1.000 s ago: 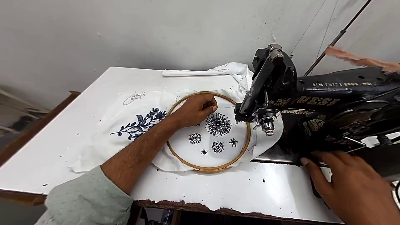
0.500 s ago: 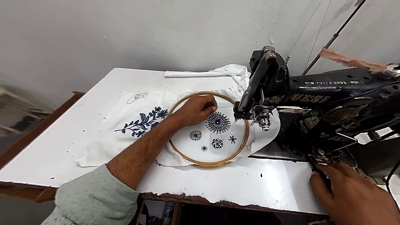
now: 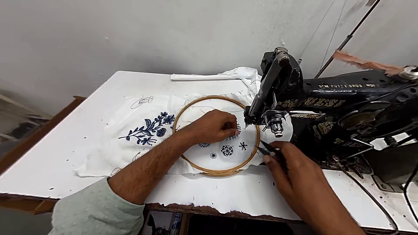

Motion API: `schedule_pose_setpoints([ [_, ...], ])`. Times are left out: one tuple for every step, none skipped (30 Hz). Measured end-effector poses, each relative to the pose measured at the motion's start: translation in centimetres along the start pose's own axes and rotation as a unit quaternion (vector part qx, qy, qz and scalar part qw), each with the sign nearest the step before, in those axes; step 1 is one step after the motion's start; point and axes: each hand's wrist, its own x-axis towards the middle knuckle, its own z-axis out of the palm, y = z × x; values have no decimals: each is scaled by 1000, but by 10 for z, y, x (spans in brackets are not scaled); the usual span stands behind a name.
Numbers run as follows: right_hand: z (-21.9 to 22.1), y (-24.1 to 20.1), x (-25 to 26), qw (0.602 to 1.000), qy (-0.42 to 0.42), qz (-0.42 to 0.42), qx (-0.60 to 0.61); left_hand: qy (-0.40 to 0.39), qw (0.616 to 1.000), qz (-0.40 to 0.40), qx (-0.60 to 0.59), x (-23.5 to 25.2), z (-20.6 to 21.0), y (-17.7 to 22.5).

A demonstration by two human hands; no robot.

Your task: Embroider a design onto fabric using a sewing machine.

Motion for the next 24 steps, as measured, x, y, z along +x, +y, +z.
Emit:
schedule_pose_setpoints([
  [6, -2, 5, 1000, -10, -11, -8, -3, 1000, 0, -3, 0, 0, -1],
  [11, -4, 10, 999, -19, -18, -22, -1, 1000, 2, -4, 0, 0, -2],
  [14, -6, 13, 999, -27, -24, -34, 2, 1000, 3, -4, 0, 0, -4],
  [16, -7, 17, 998, -36, -28, -42, 3, 1000, 2, -4, 0, 0, -4],
  [17, -8, 19, 997, -42, -30, -48, 3, 1000, 1, -2, 0, 1, -4],
  [18, -8, 22, 997, -43, -33, -51, 2, 1000, -1, 0, 0, 1, -3],
  [18, -9, 23, 997, -46, -33, -52, 0, 1000, -3, 1, 0, 1, -3],
  [18, -9, 25, 997, -47, -33, -53, -3, 1000, -5, 1, 0, 1, -3],
  [18, -9, 26, 997, -48, -33, -53, -3, 1000, -6, 1, 0, 1, -3],
  [18, -9, 27, 997, -48, -34, -52, -3, 1000, -6, 1, 0, 1, -3],
  [18, -8, 27, 997, -47, -36, -51, -3, 1000, -7, 2, 0, 1, -3],
  [19, -7, 28, 997, -46, -37, -51, -3, 1000, -6, 5, 0, 1, -3],
  [19, -7, 28, 997, -47, -39, -50, -1, 1000, -6, 6, 0, 1, -3],
  [19, -6, 29, 997, -48, -41, -46, 0, 1000, -5, 7, 0, 1, -4],
  [19, -5, 30, 997, -50, -41, -39, 1, 1000, -6, 7, 0, 2, -4],
  [19, -5, 30, 997, -52, -42, -33, 1, 1000, -5, 6, 0, 2, -4],
  [19, -4, 30, 997, -55, -42, -28, 1, 1000, -5, 5, 1, 2, -5],
  [19, -4, 30, 997, -56, -40, -26, 1, 1000, -5, 5, 1, 2, -5],
  [19, -4, 30, 997, -55, -39, -24, 1, 1000, -6, 4, 1, 1, -5],
  [20, -4, 30, 998, -53, -39, -25, 2, 1000, -6, 4, 0, 1, -5],
  [20, -5, 30, 998, -52, -38, -26, 3, 1000, -5, 5, 0, 1, -5],
  [20, -5, 30, 998, -51, -38, -27, 3, 1000, -6, 5, 0, 1, -5],
  [20, -6, 30, 998, -52, -37, -27, 3, 1000, -5, 4, 0, 1, -5],
  [20, -6, 29, 998, -50, -36, -28, 2, 1000, -5, 4, 0, 1, -5],
])
